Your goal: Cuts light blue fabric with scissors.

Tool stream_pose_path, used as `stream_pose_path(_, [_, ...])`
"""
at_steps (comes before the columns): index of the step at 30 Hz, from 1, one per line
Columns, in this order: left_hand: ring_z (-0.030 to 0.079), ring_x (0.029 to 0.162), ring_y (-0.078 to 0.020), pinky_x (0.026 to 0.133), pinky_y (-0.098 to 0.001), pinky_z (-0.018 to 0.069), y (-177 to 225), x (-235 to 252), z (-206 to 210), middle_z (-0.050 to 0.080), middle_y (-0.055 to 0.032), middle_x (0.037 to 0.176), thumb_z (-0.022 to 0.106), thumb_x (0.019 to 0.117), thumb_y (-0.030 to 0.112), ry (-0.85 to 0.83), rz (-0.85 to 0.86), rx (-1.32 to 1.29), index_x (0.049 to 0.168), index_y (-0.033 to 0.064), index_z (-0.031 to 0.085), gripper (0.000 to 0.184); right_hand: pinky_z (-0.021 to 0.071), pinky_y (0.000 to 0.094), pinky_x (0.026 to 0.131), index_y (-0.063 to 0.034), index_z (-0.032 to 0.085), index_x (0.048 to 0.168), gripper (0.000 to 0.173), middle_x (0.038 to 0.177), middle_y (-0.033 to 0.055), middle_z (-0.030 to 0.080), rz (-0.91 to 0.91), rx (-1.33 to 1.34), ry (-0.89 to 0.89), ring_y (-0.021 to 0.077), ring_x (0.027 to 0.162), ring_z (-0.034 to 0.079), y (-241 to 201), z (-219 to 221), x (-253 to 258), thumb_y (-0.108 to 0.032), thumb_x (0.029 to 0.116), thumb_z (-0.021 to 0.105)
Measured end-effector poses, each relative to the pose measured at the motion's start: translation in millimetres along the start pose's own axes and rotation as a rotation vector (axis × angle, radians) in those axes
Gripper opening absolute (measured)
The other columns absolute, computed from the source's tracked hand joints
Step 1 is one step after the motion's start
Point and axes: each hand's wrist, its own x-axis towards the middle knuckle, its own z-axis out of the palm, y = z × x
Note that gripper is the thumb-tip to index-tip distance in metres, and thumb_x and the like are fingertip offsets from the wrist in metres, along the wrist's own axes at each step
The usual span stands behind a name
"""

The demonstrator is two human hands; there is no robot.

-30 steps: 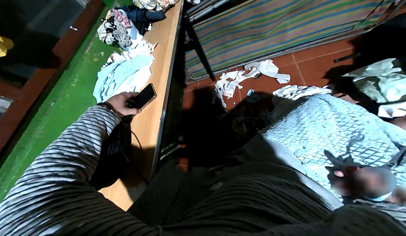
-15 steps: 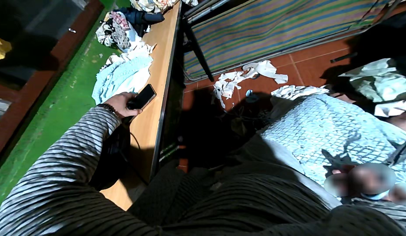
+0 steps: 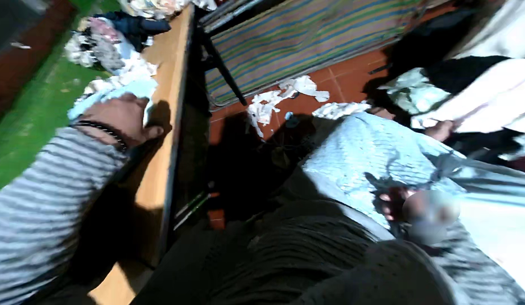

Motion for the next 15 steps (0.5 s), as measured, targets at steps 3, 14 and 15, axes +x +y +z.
stream_pose_path(3, [0.061,0.108,-0.0581,0.083,-0.0771,0.0458,56,0,-17,0.060,-0.0317,0.127,0.071,0.0940,0.036,0.351,0.575,-0.064,0.140,0.0033,0.056,0.059,0.0549,0.0228,0.049,-0.0153,0.062,0.096,0.022,0.079,-0.0022,0.074,-0.020,0.034,0.072,0.0079,0.056,0.066,-5,13,-3,-0.035,0.0982,0.053])
stream_pose_path(14, [0.061,0.111,-0.0557,0.085,-0.0780,0.0458,56,43,-10,0.061,-0.0303,0.129,0.080,0.0901,0.026,0.076,0.439,-0.080,0.141,0.0099,0.058,0.057,0.0576,0.0250,0.051,-0.0175,0.064,0.099,0.023,0.085,-0.0012,0.076,0.030,0.118,0.040,0.0100,0.061,0.069,-1,5,-3,-0.040,0.0943,0.063])
stream_pose_path(15, [0.062,0.110,-0.0555,0.086,-0.0784,0.0448,28,52,0,0.062,-0.0304,0.126,0.081,0.0895,0.027,0.029,0.359,-0.098,0.140,0.0090,0.058,0.059,0.0576,0.0245,0.052,-0.0190,0.065,0.098,0.023,0.084,-0.0023,0.076,0.031,0.087,0.029,0.0093,0.061,0.069,0,4,-1,-0.042,0.0937,0.062])
